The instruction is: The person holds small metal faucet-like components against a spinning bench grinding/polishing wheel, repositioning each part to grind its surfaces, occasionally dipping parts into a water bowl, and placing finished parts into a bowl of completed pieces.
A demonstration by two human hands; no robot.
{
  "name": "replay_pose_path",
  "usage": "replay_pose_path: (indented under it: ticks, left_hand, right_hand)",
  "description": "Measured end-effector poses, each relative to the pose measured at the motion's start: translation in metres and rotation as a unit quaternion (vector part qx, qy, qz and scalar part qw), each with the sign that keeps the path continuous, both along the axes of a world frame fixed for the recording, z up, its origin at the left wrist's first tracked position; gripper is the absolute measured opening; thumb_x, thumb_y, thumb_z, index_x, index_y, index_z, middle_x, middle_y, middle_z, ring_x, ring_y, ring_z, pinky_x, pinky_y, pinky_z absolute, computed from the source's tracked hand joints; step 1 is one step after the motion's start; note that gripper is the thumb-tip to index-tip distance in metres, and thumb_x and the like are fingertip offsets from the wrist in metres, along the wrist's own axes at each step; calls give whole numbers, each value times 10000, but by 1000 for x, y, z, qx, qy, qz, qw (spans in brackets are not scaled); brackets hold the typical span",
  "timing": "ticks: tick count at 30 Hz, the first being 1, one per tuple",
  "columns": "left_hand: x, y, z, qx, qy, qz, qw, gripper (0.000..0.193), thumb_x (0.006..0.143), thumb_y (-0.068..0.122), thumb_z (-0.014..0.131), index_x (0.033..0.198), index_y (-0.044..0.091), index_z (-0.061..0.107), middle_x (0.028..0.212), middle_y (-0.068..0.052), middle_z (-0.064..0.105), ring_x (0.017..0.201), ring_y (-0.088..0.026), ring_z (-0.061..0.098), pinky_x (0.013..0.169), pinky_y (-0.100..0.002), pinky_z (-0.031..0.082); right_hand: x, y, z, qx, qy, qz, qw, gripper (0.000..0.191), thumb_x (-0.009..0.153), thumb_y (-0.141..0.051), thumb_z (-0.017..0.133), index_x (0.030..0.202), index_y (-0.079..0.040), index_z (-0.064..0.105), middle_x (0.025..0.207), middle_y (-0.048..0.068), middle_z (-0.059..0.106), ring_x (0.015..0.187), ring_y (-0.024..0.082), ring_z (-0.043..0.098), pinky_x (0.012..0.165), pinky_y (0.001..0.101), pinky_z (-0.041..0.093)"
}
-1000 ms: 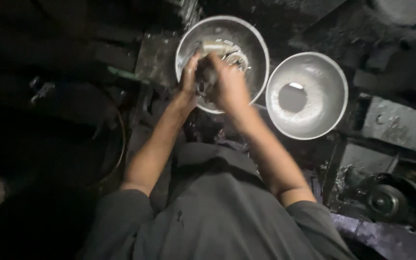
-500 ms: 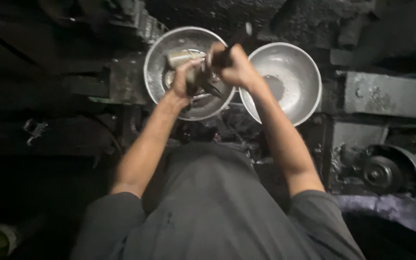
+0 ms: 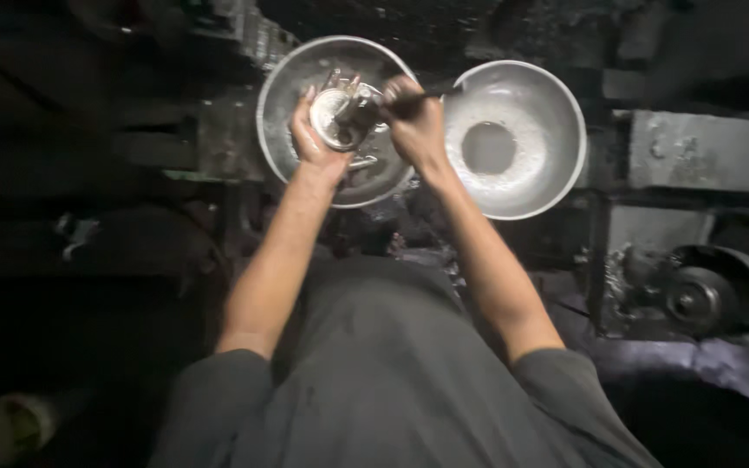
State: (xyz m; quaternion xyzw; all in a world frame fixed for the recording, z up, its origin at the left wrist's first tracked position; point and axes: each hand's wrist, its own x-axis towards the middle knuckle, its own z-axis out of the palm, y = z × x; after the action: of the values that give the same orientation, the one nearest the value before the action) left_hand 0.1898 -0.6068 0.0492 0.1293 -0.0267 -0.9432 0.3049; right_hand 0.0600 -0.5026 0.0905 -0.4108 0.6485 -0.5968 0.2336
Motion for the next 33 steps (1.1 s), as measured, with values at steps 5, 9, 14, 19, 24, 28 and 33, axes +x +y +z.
replay_pose_path:
  ticks: [5, 9, 14, 19, 24, 28, 33]
  left_hand:
    - [10, 6, -1, -34, -23, 56, 998, 543, 1015, 475, 438, 1394, 99, 533, 1383, -162, 596, 1123, -329, 641, 955, -541, 553]
    - [18, 13, -5, -50, 6, 26, 998, 578, 977, 502, 444, 1388, 104, 524, 1412, -140, 566, 1129, -330, 647, 919, -533, 565]
    - [21, 21, -23, -163, 18, -35, 986, 630, 1076, 475, 445, 1486, 2, 511, 1332, -233, 612, 1152, -365, 637, 970, -505, 586]
    - [14, 28, -24, -103, 75, -15, 992, 596, 1086, 453, 408, 1451, 0, 536, 1365, -209, 652, 1231, -351, 619, 1033, -485, 544]
    - [15, 21, -16, -2, -3, 92, 996, 496, 1067, 513, 400, 1321, 125, 575, 1297, -141, 653, 1201, -345, 601, 998, -537, 504]
    - [21, 28, -21, -42, 1, 41, 998, 588, 984, 560, 409, 1301, 98, 586, 1232, -143, 671, 1076, -341, 661, 914, -488, 568]
    - [17, 41, -24, -129, -160, 63, 977, 565, 1107, 541, 480, 1417, 75, 560, 1216, -99, 650, 1060, -235, 658, 870, -362, 574]
  right_hand:
    - [67, 47, 0, -66, 178, 51, 980, 220, 843, 176, 595, 991, 15, 618, 1085, 132, 715, 984, 212, 716, 827, 306, 594]
    - [49, 42, 6, -100, 204, 140, 964, 205, 821, 150, 642, 922, -20, 585, 1104, 139, 732, 1007, 239, 745, 836, 306, 611]
    - [-19, 43, -2, -61, -56, 29, 996, 236, 926, 177, 648, 990, -37, 571, 1025, 50, 671, 1005, 165, 693, 950, 317, 616]
    - [-16, 9, -13, -15, -24, 34, 999, 354, 807, 239, 636, 1029, -33, 591, 1011, 45, 618, 971, 150, 610, 891, 293, 524]
    - [53, 48, 1, -77, -16, 104, 991, 212, 921, 151, 590, 971, -46, 533, 1100, 109, 737, 1101, 180, 731, 945, 313, 614]
    - [83, 60, 20, 7, 50, 62, 997, 120, 980, 75, 637, 1031, -33, 624, 1041, 141, 766, 1005, 231, 725, 859, 345, 591]
    - [81, 52, 32, -65, 199, 40, 977, 213, 895, 121, 627, 1073, 6, 605, 1238, 196, 724, 1070, 265, 744, 867, 349, 625]
